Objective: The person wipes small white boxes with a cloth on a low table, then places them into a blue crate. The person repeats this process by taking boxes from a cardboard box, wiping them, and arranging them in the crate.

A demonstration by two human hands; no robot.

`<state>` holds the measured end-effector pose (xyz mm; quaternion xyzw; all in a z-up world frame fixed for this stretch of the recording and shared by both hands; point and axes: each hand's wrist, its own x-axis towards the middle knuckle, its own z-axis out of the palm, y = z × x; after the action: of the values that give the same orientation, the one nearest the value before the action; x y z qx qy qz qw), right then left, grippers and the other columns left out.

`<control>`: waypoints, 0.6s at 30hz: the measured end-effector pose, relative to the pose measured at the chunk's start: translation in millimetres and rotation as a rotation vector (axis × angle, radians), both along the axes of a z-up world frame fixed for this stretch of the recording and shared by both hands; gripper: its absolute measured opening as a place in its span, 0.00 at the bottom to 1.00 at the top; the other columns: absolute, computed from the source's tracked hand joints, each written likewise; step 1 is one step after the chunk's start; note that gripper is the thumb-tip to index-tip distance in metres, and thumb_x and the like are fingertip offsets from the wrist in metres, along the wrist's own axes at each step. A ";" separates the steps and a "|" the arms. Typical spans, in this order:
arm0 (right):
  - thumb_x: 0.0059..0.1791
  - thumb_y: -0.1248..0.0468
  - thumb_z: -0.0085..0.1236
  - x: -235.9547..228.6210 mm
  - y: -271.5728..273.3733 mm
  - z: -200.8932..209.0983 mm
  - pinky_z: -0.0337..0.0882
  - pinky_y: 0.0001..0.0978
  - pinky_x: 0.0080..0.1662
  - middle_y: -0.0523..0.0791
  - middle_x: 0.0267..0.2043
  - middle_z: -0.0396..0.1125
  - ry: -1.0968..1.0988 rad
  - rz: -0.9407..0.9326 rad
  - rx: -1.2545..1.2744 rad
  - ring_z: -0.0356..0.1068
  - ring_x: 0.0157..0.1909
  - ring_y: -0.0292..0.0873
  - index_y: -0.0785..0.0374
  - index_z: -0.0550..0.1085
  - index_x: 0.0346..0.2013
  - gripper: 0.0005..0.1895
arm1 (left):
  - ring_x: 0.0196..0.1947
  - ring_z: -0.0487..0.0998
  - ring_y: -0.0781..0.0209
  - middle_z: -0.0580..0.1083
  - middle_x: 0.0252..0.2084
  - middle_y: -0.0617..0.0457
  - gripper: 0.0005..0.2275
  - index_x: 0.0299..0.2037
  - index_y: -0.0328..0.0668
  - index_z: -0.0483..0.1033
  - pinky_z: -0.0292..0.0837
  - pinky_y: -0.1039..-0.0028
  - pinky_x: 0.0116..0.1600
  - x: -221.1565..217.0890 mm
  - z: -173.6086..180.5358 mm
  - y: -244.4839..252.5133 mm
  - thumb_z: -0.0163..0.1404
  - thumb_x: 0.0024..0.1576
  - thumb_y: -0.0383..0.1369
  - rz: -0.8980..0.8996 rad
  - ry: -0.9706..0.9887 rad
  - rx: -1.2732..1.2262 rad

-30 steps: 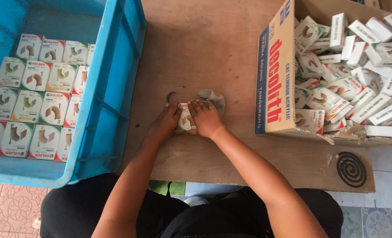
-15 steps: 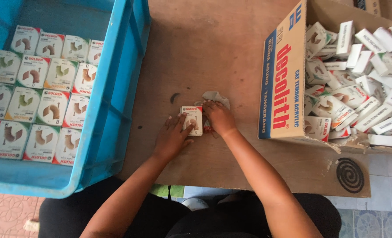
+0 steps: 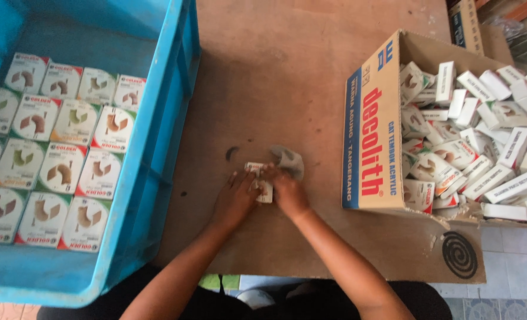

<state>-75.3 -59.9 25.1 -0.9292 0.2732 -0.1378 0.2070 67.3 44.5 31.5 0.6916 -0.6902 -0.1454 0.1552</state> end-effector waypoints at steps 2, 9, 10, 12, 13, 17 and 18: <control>0.43 0.78 0.41 -10.4 6.2 5.5 0.62 0.38 0.56 0.49 0.54 0.62 -0.045 0.068 -0.091 0.59 0.57 0.48 0.59 0.67 0.51 0.23 | 0.62 0.55 0.48 0.60 0.58 0.47 0.11 0.40 0.47 0.74 0.49 0.55 0.64 1.2 15.5 -0.6 0.54 0.47 0.35 0.007 0.014 -0.009; 0.44 0.64 0.42 -36.9 24.4 8.0 0.54 0.42 0.58 0.51 0.62 0.53 -0.079 0.287 -0.140 0.51 0.62 0.51 0.62 0.57 0.60 0.29 | 0.64 0.49 0.42 0.54 0.62 0.41 0.11 0.37 0.45 0.73 0.48 0.54 0.64 3.5 49.3 -0.6 0.56 0.44 0.32 0.017 0.086 0.023; 0.44 0.64 0.42 -29.9 22.7 13.6 0.54 0.42 0.58 0.51 0.62 0.53 -0.078 0.285 -0.139 0.51 0.62 0.51 0.62 0.57 0.60 0.29 | 0.64 0.49 0.42 0.54 0.62 0.41 0.11 0.37 0.45 0.73 0.48 0.54 0.64 3.7 49.7 -0.8 0.56 0.44 0.32 0.015 0.087 0.024; 0.48 0.47 0.41 -15.0 19.0 24.6 0.55 0.46 0.59 0.52 0.62 0.51 0.134 0.176 -0.117 0.49 0.63 0.54 0.63 0.56 0.60 0.32 | 0.65 0.46 0.45 0.50 0.64 0.41 0.12 0.42 0.48 0.69 0.44 0.53 0.65 4.8 50.5 -1.0 0.53 0.48 0.34 0.017 0.088 0.118; 0.48 0.47 0.41 -10.0 13.2 18.7 0.55 0.46 0.59 0.52 0.62 0.51 0.133 0.176 -0.117 0.49 0.63 0.54 0.63 0.56 0.60 0.32 | 0.65 0.46 0.45 0.50 0.64 0.41 0.12 0.42 0.48 0.69 0.44 0.53 0.65 4.4 45.8 -3.8 0.53 0.48 0.34 0.016 0.088 0.118; 0.49 0.44 0.32 -0.6 15.3 6.4 0.46 0.50 0.62 0.57 0.66 0.42 0.144 0.039 -0.028 0.41 0.66 0.58 0.66 0.49 0.63 0.36 | 0.65 0.48 0.48 0.51 0.64 0.41 0.17 0.44 0.44 0.64 0.43 0.55 0.65 1.9 38.7 -3.3 0.54 0.47 0.34 0.034 0.105 0.132; 0.48 0.42 0.34 1.8 19.3 6.9 0.46 0.50 0.61 0.58 0.65 0.42 0.127 0.024 -0.024 0.41 0.65 0.59 0.67 0.49 0.62 0.38 | 0.65 0.49 0.51 0.52 0.63 0.41 0.20 0.47 0.42 0.61 0.43 0.56 0.65 3.2 40.6 -2.3 0.55 0.47 0.35 0.055 0.087 0.134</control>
<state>-73.5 -40.6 32.0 -0.9417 0.2732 -0.0791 0.1798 70.5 42.2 72.1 0.7123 -0.6522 -0.2168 0.1424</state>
